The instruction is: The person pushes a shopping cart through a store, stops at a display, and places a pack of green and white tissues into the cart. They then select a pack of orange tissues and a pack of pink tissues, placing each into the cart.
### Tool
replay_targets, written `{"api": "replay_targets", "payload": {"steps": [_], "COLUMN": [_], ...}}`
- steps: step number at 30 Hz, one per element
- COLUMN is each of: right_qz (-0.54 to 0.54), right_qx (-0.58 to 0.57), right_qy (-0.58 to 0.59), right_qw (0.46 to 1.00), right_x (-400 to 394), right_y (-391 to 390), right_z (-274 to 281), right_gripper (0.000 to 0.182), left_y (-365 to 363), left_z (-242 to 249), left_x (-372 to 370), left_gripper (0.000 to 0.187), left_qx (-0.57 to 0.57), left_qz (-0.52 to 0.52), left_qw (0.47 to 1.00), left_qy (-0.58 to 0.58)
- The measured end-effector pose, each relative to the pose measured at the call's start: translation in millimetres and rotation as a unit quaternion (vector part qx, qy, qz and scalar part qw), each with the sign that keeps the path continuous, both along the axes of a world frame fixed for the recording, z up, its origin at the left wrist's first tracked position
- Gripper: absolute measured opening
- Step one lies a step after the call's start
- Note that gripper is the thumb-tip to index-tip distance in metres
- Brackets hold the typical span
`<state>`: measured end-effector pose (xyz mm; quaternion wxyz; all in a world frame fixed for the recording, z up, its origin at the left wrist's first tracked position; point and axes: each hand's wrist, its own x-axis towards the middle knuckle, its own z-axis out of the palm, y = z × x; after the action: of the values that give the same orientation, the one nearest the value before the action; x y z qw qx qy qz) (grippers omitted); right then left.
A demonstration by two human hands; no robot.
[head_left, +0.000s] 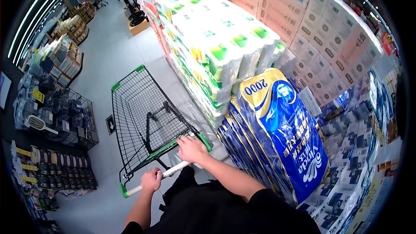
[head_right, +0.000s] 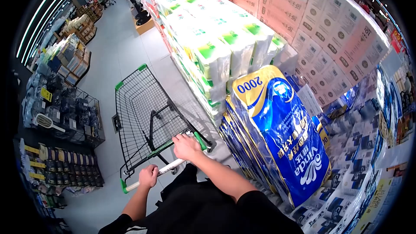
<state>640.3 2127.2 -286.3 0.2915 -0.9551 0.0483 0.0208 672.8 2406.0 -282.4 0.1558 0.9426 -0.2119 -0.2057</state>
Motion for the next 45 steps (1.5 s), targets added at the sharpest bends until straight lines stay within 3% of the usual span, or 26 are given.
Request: {"api": "replay_targets", "payload": {"steps": [2,7,9,11,13,16,20,23,29,31,36,38,42,45], "right_qz": [-0.010,-0.026,-0.023,-0.020,-0.027,-0.037,-0.050,-0.055,-0.040,-0.039,-0.036,0.013,0.018,-0.029], "right_qx": [0.011,0.038,0.028,0.023,0.022,0.017,0.015,0.022,0.030,0.032,0.057,0.076,0.089,0.138], "right_qy": [0.025,0.054,0.105,0.120,0.123,0.136,0.154,0.153,0.146,0.175,0.148,0.149,0.032,-0.006], "right_qw": [1.000,0.997,0.994,0.992,0.992,0.990,0.987,0.986,0.988,0.983,0.987,0.986,0.995,0.990], "right_x": [19,74,103,130,157,192,224,239,244,247,251,250,224,187], "right_y": [7,15,13,11,9,8,6,10,-1,-5,-20,-30,-43,-58], "right_z": [-4,3,3,0,3,-5,-4,-1,-4,-1,-6,-1,49,127], "right_gripper": [0.030,0.032,0.045,0.050,0.052,0.054,0.053,0.052,0.054,0.054,0.056,0.060,0.060,0.061], "left_y": [3,6,7,2,1,-1,-3,-10,-9,-17,-51,-71,-105,-130], "left_z": [6,4,-7,-19,-36,-50,-69,-46,-65,-43,-9,15,23,33], "left_x": [25,96,131,173,210,251,282,297,304,300,305,311,320,321], "left_gripper": [0.041,0.047,0.050,0.062,0.064,0.066,0.077,0.077,0.069,0.065,0.044,0.041,0.029,0.023], "left_qx": [0.024,0.060,0.088,0.069,0.044,0.032,0.088,0.098,0.062,0.053,0.005,-0.017,-0.118,-0.148], "left_qz": [0.020,0.005,-0.026,0.016,0.036,0.012,-0.094,-0.074,-0.078,-0.101,-0.129,-0.156,-0.194,-0.189], "left_qw": [0.997,0.991,0.982,0.935,0.892,0.864,0.917,0.910,0.921,0.963,0.973,0.975,0.966,0.962], "left_qy": [0.070,0.120,0.162,0.347,0.448,0.502,0.378,0.397,0.376,0.244,0.190,0.159,0.122,0.133]}}
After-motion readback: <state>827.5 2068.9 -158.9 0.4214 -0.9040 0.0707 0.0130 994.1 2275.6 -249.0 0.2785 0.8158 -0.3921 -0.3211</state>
